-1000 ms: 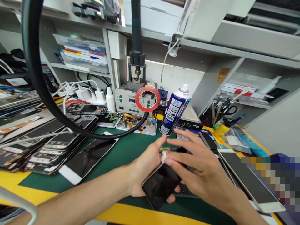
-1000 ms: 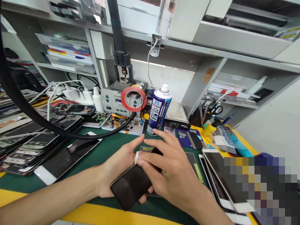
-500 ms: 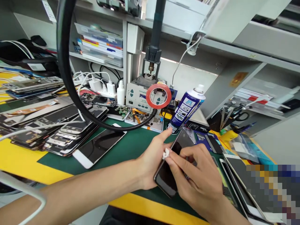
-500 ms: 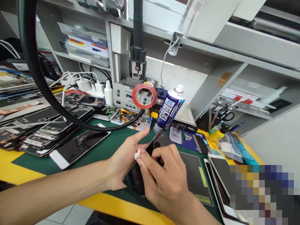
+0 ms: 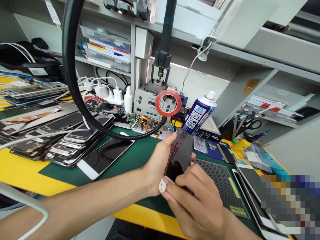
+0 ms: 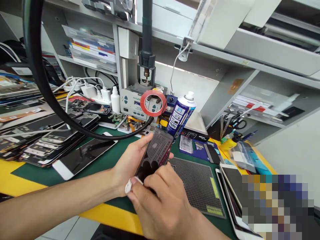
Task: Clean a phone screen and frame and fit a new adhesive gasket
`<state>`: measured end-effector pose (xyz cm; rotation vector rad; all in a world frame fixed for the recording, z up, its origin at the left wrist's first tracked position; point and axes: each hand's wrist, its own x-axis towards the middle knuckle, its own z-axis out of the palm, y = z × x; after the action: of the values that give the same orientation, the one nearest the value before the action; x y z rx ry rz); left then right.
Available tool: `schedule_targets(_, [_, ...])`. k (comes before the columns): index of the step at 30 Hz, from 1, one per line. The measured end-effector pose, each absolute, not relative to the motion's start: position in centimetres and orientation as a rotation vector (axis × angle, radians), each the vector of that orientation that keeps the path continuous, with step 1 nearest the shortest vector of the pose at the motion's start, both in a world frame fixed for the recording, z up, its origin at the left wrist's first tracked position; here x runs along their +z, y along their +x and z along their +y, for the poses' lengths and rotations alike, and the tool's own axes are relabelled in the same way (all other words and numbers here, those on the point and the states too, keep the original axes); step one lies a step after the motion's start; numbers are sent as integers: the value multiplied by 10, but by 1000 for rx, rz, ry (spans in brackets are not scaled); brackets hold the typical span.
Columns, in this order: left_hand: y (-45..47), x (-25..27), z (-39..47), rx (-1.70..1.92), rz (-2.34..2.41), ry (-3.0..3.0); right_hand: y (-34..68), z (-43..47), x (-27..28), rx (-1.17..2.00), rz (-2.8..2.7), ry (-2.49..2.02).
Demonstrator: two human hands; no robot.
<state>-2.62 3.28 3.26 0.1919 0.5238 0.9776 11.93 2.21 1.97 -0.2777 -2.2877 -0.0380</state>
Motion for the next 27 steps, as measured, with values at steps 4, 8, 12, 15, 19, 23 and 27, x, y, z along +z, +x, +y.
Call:
schedule_targets(4, [-29, 37, 33, 1007, 521, 222, 119, 20, 15, -170, -2280, -231])
schedule_targets(8, [-31, 40, 32, 1064, 483, 244, 121, 22, 12, -318, -2233, -250])
schedule_targets(12, [-37, 45, 32, 1076, 513, 319, 132, 26, 19, -415, -2260, -255])
schedule_targets(15, [-44, 48, 34, 1176, 483, 396, 144, 32, 27, -467, -2293, -311])
schedule_targets(19, [-46, 48, 36, 1219, 469, 429, 145, 34, 27, -510, -2284, -314])
schedule_targets(23, [-40, 47, 34, 1145, 531, 387, 128, 27, 19, -419, -2267, -266])
schedule_targets(27, [-38, 50, 31, 1143, 562, 400, 128, 26, 15, -390, -2311, -266])
